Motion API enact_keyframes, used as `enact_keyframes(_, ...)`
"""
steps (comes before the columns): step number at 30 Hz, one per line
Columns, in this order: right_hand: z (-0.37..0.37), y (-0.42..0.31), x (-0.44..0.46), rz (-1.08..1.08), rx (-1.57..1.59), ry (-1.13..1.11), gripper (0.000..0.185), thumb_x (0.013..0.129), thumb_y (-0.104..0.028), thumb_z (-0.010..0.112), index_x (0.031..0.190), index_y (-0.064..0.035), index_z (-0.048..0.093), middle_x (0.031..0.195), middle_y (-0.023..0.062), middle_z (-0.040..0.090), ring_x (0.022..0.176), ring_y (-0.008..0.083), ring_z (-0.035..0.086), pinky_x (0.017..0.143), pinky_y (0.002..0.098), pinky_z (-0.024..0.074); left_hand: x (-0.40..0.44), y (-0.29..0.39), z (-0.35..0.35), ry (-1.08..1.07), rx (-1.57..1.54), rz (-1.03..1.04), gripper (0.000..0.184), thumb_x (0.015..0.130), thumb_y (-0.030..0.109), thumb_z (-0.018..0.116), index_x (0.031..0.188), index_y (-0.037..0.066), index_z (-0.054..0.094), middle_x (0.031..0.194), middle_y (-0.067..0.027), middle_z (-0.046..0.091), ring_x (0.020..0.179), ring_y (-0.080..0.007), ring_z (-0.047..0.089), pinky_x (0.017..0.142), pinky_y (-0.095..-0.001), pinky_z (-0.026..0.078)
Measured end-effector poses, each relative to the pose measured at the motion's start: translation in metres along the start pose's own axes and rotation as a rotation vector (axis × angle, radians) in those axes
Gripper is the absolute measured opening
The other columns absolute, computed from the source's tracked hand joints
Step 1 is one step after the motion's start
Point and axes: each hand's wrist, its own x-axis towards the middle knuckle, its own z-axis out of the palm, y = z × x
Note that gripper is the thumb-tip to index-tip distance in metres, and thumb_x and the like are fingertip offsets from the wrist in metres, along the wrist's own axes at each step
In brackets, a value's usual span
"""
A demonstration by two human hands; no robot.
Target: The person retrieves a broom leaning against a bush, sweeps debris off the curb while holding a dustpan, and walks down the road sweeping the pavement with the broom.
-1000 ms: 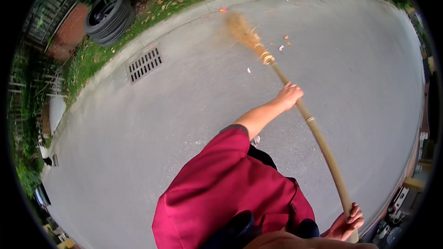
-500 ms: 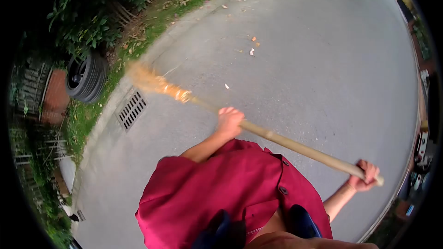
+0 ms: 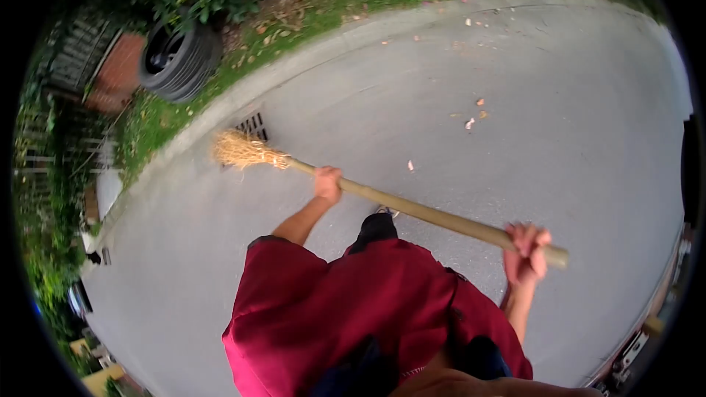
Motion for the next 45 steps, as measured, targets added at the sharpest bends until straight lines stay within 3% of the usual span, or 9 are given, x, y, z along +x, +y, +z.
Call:
enact_keyframes(2, -0.012, -0.060, -0.034, -0.111, -0.078, 0.200, 0.022, 0.081, -0.022, 0.066, 0.077, -0.0154, 0.045, 0.065, -0.0023, 0.037, 0.067, 0.0148, 0.039, 0.089, 0.0398, 0.0397, 0.034, 0.063, 0.060, 0.256, -0.177, 0.129, 0.013, 0.067, 0.010, 0.053, 0.057, 0.006, 0.047, 0.066, -0.0154, 0.052, 0.071, -0.0332, 0.050, 0.066, -0.0461, 0.037)
enact_keyframes(13, 0.004, -0.202, -0.180, -0.673, -0.513, 0.461, 0.040, 0.089, -0.012, 0.044, 0.054, -0.0174, 0.027, 0.051, -0.0023, 0.025, 0.061, 0.0116, 0.034, 0.087, 0.0337, 0.0325, 0.169, 0.471, 0.177, -0.206, -0.470, 0.822, 0.007, 0.070, 0.008, 0.059, 0.075, 0.011, 0.056, 0.084, -0.0070, 0.054, 0.094, -0.0282, 0.050, 0.101, -0.0499, 0.031)
enact_keyframes(16, -0.067, -0.255, -0.243, -0.623, -0.656, 0.163, 0.023, 0.091, -0.016, 0.041, 0.072, -0.0098, 0.052, 0.066, 0.0046, 0.052, 0.080, 0.0169, 0.051, 0.100, 0.0407, 0.0286, 0.156, 0.535, 0.180, -0.190, -0.379, 0.892, 0.005, 0.072, 0.009, 0.058, 0.075, 0.013, 0.057, 0.081, -0.0049, 0.056, 0.089, -0.0257, 0.053, 0.100, -0.0467, 0.033)
enact_keyframes(22, -0.162, -0.422, -0.332, -0.878, -0.511, 0.227, 0.018, 0.082, -0.019, 0.058, 0.069, -0.0151, 0.045, 0.057, -0.0052, 0.047, 0.056, 0.0085, 0.050, 0.066, 0.0293, 0.0419, 0.027, 0.635, 0.143, -0.196, -0.176, 0.965, 0.013, 0.062, 0.015, 0.066, 0.069, 0.013, 0.056, 0.071, -0.0025, 0.056, 0.080, -0.0216, 0.054, 0.079, -0.0425, 0.042)
enact_keyframes(25, -0.294, -0.541, -0.369, -0.407, -0.348, -0.133, 0.046, 0.092, -0.027, 0.039, 0.125, -0.0042, 0.017, 0.126, 0.0144, 0.019, 0.117, 0.0297, 0.023, 0.099, 0.0499, 0.0131, -0.031, 0.631, 0.125, -0.345, -0.269, 0.954, 0.018, 0.059, 0.017, 0.068, 0.068, 0.012, 0.052, 0.070, -0.0028, 0.054, 0.074, -0.0220, 0.054, 0.068, -0.0386, 0.045)
enact_keyframes(30, -0.314, -0.513, -0.230, -0.307, -0.077, 0.051, 0.022, 0.090, -0.024, 0.051, 0.073, -0.0155, 0.039, 0.055, -0.0054, 0.039, 0.045, 0.0065, 0.034, 0.057, 0.0274, 0.0332, -0.095, 0.583, 0.130, -0.776, -0.007, 0.552, 0.021, 0.073, 0.030, 0.062, 0.079, 0.010, 0.057, 0.076, -0.0125, 0.064, 0.076, -0.0349, 0.061, 0.064, -0.0464, 0.048)
enact_keyframes(35, -0.332, -0.527, -0.147, -0.164, -0.103, 0.066, 0.026, 0.089, -0.024, 0.053, 0.072, -0.0166, 0.036, 0.052, -0.0079, 0.035, 0.045, 0.0045, 0.031, 0.059, 0.0272, 0.0328, -0.131, 0.604, 0.161, -0.787, -0.119, 0.346, 0.018, 0.070, 0.029, 0.064, 0.072, 0.012, 0.057, 0.071, -0.0115, 0.061, 0.073, -0.0354, 0.060, 0.062, -0.0465, 0.047)
enact_keyframes(41, -0.440, -0.738, -0.264, -0.363, -0.389, 0.314, 0.017, 0.093, -0.017, 0.038, 0.095, -0.0017, 0.045, 0.071, 0.0032, 0.044, 0.058, 0.0114, 0.041, 0.058, 0.0265, 0.0366, -0.085, 0.810, 0.279, -0.827, -0.342, 0.814, 0.017, 0.064, 0.020, 0.066, 0.074, 0.011, 0.056, 0.073, -0.0079, 0.063, 0.072, -0.0302, 0.063, 0.062, -0.0439, 0.049)
enact_keyframes(45, -0.341, -0.761, -0.348, -0.852, -0.568, 0.851, 0.016, 0.090, -0.022, 0.044, 0.089, -0.0070, 0.044, 0.074, 0.0058, 0.046, 0.066, 0.0200, 0.044, 0.076, 0.0412, 0.0401, -0.048, 0.964, 0.320, -0.617, -0.487, 1.180, 0.013, 0.063, 0.012, 0.061, 0.068, 0.011, 0.049, 0.063, -0.0069, 0.058, 0.057, -0.0272, 0.060, 0.047, -0.0424, 0.045)
